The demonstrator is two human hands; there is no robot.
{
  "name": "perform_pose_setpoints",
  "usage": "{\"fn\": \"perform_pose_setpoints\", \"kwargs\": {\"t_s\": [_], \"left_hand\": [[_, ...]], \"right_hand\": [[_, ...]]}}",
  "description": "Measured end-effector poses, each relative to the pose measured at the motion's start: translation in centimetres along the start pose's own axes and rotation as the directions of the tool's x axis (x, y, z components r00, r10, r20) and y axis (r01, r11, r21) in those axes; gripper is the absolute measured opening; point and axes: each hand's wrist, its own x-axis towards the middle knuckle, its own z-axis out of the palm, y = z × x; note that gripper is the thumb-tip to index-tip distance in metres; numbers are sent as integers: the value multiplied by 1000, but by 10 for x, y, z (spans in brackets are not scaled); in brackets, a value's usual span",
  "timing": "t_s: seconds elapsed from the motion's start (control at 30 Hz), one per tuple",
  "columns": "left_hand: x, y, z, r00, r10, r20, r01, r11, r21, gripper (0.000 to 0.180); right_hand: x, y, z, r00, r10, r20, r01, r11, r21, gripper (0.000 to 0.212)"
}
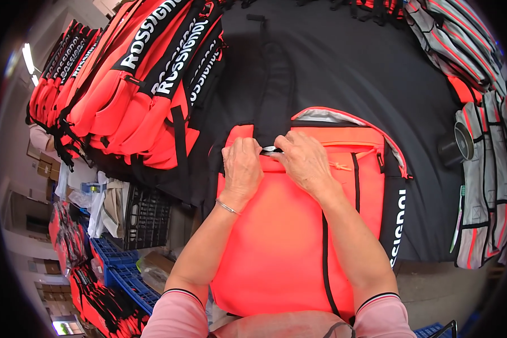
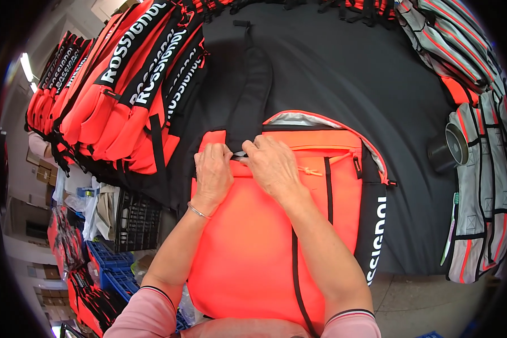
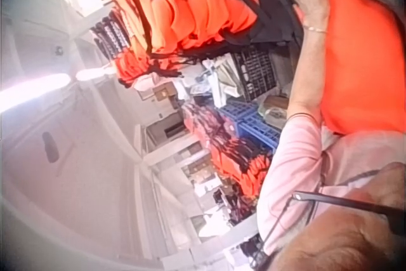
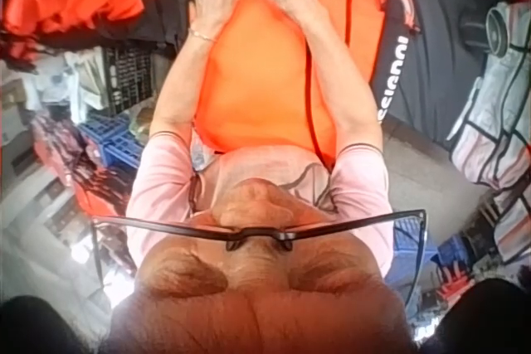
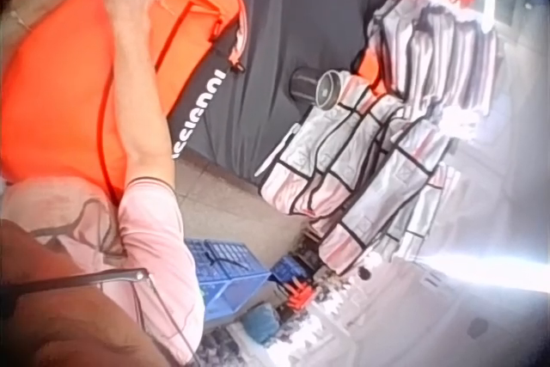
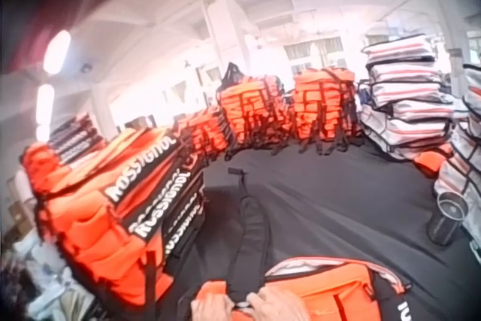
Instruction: Inspecting, trimming threads, and cleaning a backpack in a factory environment.
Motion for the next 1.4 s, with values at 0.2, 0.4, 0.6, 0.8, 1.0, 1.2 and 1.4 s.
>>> {"fn": "perform_pose_setpoints", "kwargs": {"t_s": [0.2, 0.4, 0.6, 0.8, 1.0, 1.2, 1.4], "left_hand": [[1, 1, 0, 1000, 9, -3, -9, 1000, -18, 14], [1, 1, -4, 1000, 19, -22, -19, 1000, -10, 16], [-19, 5, -33, 958, 248, -143, -280, 916, -288, 10], [-19, 14, -31, 980, 164, -110, -189, 944, -270, 9], [-7, 33, -25, 981, 159, 110, -155, 987, -39, 28], [-21, 22, -20, 985, 169, 41, -158, 968, -197, 17], [3, 33, -16, 997, -76, 4, 75, 959, -273, 11]], "right_hand": [[9, 1, 15, 999, -46, 25, 46, 999, -14, 18], [12, 2, 4, 997, 22, 69, -22, 1000, -3, 18], [15, 31, -26, 857, 498, 132, -393, 467, 792, 23], [14, 30, -42, 829, 560, -5, -454, 678, 578, 31], [14, 39, -36, 799, 597, 66, -495, 594, 634, 32], [12, 43, -32, 807, 584, 85, -505, 609, 612, 33], [10, 45, -28, 801, 592, 91, -520, 613, 595, 36]]}}
